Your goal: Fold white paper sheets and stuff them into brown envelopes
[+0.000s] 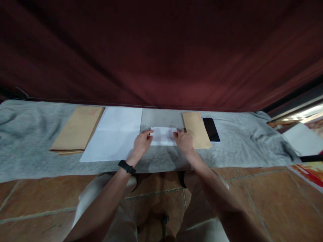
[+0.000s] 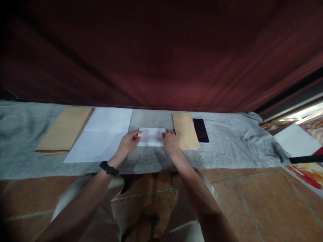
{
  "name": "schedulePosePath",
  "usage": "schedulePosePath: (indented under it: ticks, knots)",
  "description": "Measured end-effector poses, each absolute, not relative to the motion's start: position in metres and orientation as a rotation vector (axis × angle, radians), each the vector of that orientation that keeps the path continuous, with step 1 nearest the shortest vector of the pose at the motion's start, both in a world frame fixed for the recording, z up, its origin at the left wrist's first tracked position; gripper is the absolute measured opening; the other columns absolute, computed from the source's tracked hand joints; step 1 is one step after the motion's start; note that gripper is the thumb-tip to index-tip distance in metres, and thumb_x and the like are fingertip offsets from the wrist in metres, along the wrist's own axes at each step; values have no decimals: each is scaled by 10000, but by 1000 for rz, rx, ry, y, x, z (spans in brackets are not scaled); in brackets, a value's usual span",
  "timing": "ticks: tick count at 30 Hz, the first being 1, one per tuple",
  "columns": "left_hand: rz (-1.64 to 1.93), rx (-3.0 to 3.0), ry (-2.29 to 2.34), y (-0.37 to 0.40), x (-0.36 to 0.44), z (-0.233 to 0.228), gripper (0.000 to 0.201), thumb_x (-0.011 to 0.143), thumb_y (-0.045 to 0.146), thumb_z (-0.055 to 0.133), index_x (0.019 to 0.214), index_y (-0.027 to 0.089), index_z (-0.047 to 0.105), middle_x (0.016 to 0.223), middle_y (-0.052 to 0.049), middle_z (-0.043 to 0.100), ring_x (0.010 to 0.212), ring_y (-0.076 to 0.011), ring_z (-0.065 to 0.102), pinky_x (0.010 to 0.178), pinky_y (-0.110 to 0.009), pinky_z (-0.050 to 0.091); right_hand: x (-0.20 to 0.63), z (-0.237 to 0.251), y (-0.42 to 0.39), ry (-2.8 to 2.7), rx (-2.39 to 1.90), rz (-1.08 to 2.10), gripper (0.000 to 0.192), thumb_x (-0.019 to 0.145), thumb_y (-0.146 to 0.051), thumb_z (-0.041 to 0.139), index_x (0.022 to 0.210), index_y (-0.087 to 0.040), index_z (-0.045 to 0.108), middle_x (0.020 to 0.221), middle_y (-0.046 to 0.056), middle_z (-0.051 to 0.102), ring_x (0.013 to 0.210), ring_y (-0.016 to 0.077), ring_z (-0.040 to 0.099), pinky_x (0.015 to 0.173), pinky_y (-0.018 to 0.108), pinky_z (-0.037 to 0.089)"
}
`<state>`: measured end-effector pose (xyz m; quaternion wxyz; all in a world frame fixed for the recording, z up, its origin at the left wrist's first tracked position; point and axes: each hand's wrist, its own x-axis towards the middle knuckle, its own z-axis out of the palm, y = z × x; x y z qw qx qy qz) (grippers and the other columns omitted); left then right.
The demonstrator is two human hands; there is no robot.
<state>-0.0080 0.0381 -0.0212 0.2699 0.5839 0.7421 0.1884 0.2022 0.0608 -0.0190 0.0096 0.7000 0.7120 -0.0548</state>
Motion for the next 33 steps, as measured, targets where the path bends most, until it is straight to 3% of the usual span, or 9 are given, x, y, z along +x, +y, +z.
schedulePosePath:
  ticks: [19, 24, 28, 33]
  knots:
    - [395, 1669, 2154, 33, 2, -16, 386, 971, 260, 521, 1327, 293, 665, 1141, -39, 771, 1022, -224, 722, 907, -322, 547, 198, -14, 62, 2227, 2195, -111, 424, 1072, -394, 367, 1156, -107, 668, 1001, 197, 764, 939, 261, 748, 816, 336, 548]
    - [390, 1687, 2159, 32, 3, -16, 396, 972, 255, 506, 1337, 276, 659, 1145, -57, 770, 1007, -246, 728, 896, -347, 552, 195, -16, 62, 2202, 2199, -139, 436, 1073, -377, 343, 1290, -83, 582, 976, 211, 756, 920, 286, 749, 813, 368, 548]
    - [379, 1698, 2166, 30, 5, -14, 398, 971, 249, 509, 1340, 276, 654, 1154, -51, 770, 1015, -232, 727, 903, -329, 548, 194, -16, 62, 2228, 2190, -78, 421, 1071, -333, 362, 1386, -83, 489, 1059, 204, 735, 977, 270, 727, 854, 346, 524]
    - [380, 1694, 2178, 30, 6, -13, 395, 971, 257, 516, 1341, 284, 652, 1165, -48, 768, 1014, -223, 730, 896, -316, 550, 193, -11, 58, 2473, 2114, -11, 305, 1049, -279, 401, 1229, -141, 604, 1194, 162, 683, 1115, 274, 636, 960, 364, 482]
